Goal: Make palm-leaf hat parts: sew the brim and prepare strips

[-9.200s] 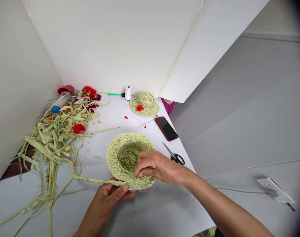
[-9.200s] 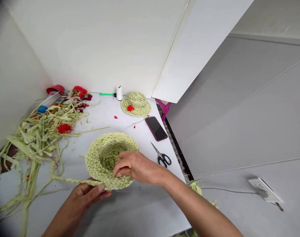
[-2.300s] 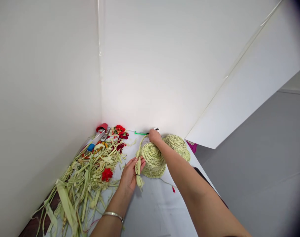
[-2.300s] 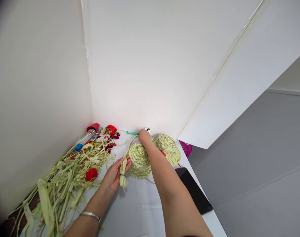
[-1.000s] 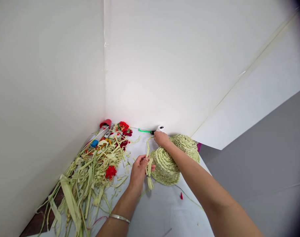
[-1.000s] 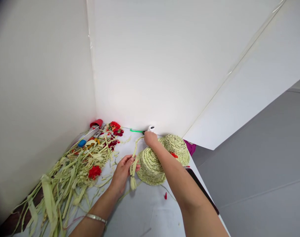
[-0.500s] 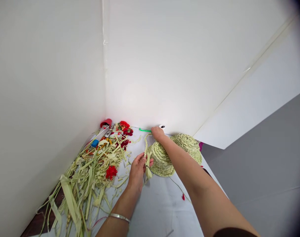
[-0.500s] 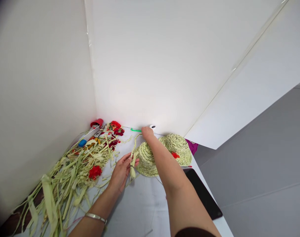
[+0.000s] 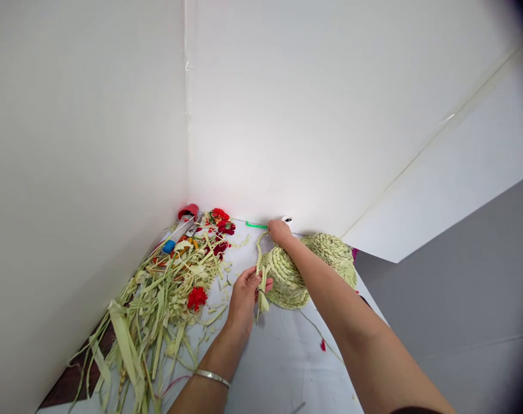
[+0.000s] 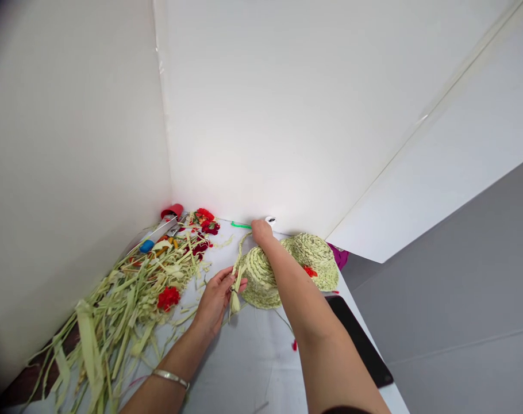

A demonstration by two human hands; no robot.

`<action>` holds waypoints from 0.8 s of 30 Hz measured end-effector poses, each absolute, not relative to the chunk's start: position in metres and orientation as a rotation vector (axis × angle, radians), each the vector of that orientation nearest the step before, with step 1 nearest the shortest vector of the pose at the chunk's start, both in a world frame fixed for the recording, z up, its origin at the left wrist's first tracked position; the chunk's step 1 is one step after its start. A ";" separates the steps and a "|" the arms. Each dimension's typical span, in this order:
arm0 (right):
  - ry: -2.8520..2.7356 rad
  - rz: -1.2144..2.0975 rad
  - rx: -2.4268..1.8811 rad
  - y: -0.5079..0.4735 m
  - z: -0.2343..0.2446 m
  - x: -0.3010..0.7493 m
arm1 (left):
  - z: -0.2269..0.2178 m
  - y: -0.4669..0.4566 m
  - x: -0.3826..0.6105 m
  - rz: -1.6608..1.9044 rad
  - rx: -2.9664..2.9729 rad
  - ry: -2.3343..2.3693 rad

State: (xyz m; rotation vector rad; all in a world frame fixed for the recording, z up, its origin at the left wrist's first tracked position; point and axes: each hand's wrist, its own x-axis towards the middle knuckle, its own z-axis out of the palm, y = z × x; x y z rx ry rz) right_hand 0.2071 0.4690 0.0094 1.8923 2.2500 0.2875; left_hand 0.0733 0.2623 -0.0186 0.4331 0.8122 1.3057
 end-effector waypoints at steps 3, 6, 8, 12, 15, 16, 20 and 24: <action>2.262 0.279 1.861 0.467 0.011 0.206 | -0.018 0.262 0.074 1.304 0.429 0.805; 2.275 0.274 1.827 0.465 0.015 0.205 | -0.018 0.261 0.075 1.304 0.429 0.799; 2.282 0.280 1.810 0.463 0.018 0.203 | -0.018 0.260 0.075 1.302 0.434 0.795; 2.296 0.304 1.776 0.458 0.022 0.199 | -0.019 0.259 0.077 1.291 0.441 0.797; 2.307 0.299 1.738 0.455 0.024 0.194 | -0.022 0.259 0.078 1.284 0.439 0.806; 2.311 0.288 1.725 0.454 0.025 0.193 | -0.022 0.259 0.078 1.283 0.438 0.811; 2.316 0.224 1.705 0.450 0.031 0.187 | -0.022 0.259 0.077 1.276 0.433 0.832; 2.288 0.162 1.766 0.448 0.036 0.174 | -0.018 0.257 0.076 1.264 0.445 0.843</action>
